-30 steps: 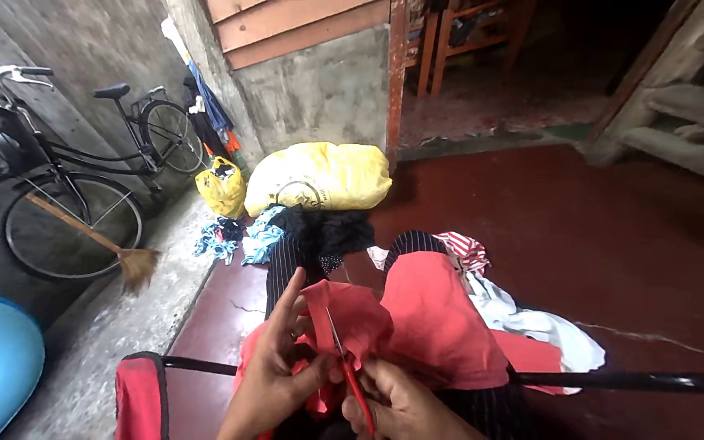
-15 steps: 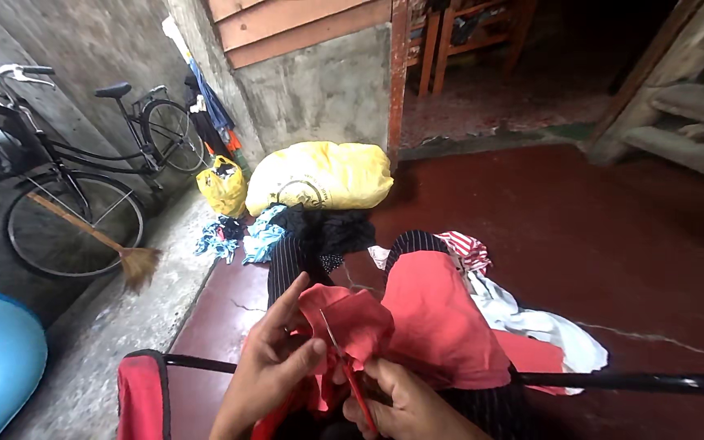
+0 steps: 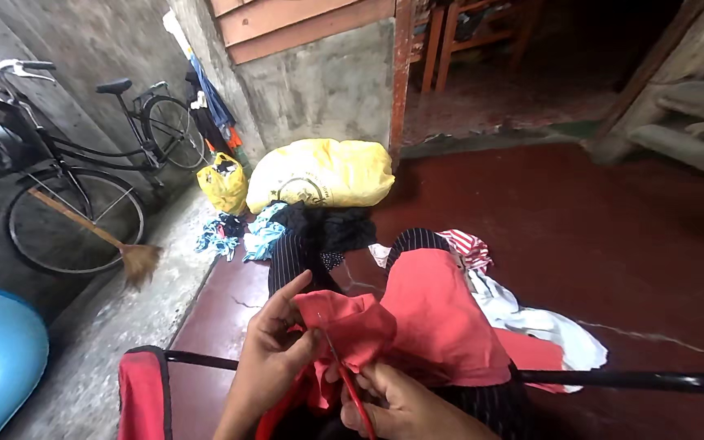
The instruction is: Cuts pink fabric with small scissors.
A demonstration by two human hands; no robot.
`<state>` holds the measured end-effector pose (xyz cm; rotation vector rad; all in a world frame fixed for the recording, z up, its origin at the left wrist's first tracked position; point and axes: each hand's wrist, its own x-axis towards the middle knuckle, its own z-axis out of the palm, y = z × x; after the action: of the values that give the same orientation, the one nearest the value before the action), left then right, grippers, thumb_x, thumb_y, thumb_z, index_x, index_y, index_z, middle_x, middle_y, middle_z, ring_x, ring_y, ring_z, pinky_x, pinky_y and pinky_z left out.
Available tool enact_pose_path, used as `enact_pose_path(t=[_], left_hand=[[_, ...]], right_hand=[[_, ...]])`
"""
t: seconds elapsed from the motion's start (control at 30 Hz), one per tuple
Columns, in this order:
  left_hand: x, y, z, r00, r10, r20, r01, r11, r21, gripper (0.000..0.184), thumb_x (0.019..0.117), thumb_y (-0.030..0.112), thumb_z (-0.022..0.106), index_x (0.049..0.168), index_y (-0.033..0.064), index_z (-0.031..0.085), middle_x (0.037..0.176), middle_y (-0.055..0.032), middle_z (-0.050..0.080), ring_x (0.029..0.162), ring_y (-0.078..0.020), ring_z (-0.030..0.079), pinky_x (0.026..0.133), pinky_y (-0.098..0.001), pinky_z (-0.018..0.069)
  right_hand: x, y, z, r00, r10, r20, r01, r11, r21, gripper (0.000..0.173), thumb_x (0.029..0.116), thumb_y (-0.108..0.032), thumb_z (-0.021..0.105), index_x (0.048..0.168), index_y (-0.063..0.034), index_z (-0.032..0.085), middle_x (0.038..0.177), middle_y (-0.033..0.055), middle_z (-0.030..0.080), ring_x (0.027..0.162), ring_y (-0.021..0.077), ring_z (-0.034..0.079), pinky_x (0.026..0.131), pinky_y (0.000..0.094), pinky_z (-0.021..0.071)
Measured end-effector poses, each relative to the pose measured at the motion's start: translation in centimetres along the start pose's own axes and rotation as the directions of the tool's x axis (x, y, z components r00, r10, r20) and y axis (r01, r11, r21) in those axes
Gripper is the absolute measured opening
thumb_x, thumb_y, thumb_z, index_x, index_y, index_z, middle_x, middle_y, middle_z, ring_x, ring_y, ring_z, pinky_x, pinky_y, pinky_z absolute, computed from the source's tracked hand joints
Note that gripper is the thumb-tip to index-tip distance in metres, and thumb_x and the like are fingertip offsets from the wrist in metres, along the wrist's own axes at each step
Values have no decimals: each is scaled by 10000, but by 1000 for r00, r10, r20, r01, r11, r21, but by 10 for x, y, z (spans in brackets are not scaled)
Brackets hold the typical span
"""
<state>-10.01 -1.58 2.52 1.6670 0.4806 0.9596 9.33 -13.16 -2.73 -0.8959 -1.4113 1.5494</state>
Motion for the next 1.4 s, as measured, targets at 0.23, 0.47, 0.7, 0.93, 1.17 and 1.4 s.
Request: enact_pose_path(t=[0.23,0.47,0.7,0.93,1.17,1.4], left_hand=[[1,1,-3,1000,-7,8,7,999,32,759,877,-24,698,1562,104,399,1096,-151,712,887,-224,715,788,-358,625],[-1,3,1,999,-22,45,19,998,68,832,858,-48,690,1592,120,336,1180,-153,687,906,-246,716,792,-382,635],[0,1,-1,998,-41,48,38,997,73,914,833,-26,736,1610,122,279,1219,-144,684,901,-245,721,790,-380,635],[-1,5,-4,992,-68,102,58,994,95,938,839,-37,713,1626,163,242,1290,-139,646,914,-242,718,788,-388,640],[0,1,-7,999,-28,31,25,996,82,713,932,35,672,1571,67,357,1079,-129,706,823,-188,701,727,-312,616],[-1,1,-8,996,-53,77,49,998,51,797,886,8,717,1584,100,345,1143,-153,699,880,-224,716,786,-357,627]], right_hand=[[0,4,4,1000,13,-27,-12,999,51,334,1013,-260,634,1265,-43,603,917,11,680,764,104,676,697,324,607],[5,9,8,999,-55,-4,55,995,81,462,1009,-376,636,1333,-56,557,963,10,678,831,96,672,770,323,595],[5,12,7,998,-54,38,51,997,59,368,1053,-296,557,1295,-19,557,937,7,663,825,89,669,773,339,602],[6,16,9,997,-73,5,73,997,25,436,1030,-365,598,1300,-22,581,946,9,685,837,74,670,788,306,585],[5,14,10,999,-27,-39,27,1000,11,340,1025,-274,614,1248,-19,601,893,20,682,747,97,670,703,310,590],[6,12,5,998,-27,54,26,999,23,440,1028,-340,607,1322,-19,552,941,30,677,814,97,670,772,315,584]])
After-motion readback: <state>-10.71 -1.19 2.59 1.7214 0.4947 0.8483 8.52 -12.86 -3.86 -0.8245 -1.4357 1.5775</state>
